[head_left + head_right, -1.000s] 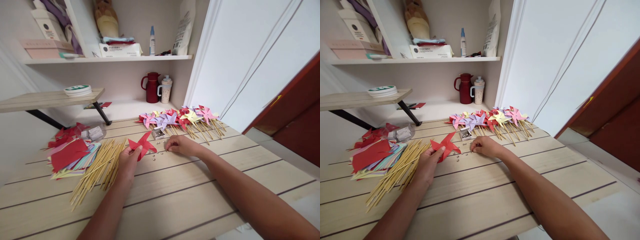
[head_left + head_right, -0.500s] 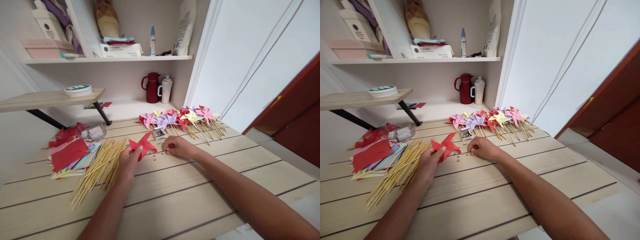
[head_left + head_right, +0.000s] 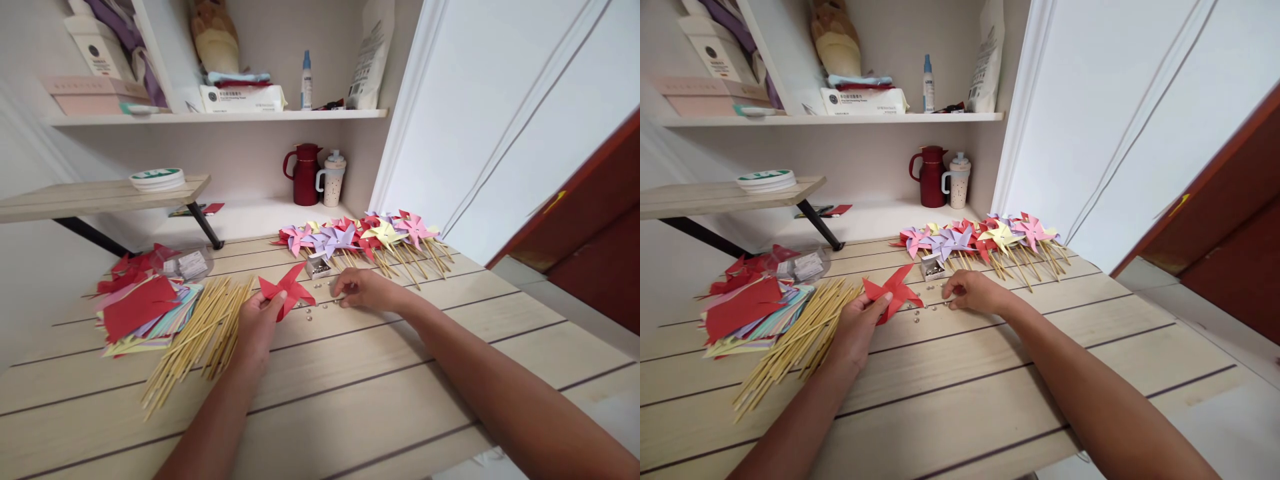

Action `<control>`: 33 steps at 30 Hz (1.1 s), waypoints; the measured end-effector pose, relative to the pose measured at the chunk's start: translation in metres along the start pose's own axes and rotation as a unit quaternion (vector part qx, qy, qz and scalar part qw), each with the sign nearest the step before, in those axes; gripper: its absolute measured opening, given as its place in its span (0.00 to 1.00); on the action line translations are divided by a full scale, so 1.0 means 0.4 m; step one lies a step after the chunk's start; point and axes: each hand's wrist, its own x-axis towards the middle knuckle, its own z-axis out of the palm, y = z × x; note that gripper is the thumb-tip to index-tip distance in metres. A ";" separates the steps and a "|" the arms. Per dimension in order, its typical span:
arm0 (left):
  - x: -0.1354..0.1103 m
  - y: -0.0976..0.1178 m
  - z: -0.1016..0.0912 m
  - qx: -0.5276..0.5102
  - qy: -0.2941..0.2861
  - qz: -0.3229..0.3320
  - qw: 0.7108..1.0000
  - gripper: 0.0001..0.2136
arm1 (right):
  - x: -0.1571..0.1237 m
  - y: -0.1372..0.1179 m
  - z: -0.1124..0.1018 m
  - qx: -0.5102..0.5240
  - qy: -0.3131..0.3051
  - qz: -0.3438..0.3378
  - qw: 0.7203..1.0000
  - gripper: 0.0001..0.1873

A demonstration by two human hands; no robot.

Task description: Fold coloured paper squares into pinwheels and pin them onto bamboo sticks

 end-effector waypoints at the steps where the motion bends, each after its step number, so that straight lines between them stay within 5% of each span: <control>1: 0.000 0.000 0.000 0.002 0.000 0.002 1.000 0.13 | 0.001 -0.002 0.003 0.005 0.002 0.002 1.000 0.09; 33: -0.003 0.004 0.001 0.023 -0.001 0.003 1.000 0.13 | 0.005 -0.024 0.021 -0.033 0.027 -0.001 0.999 0.06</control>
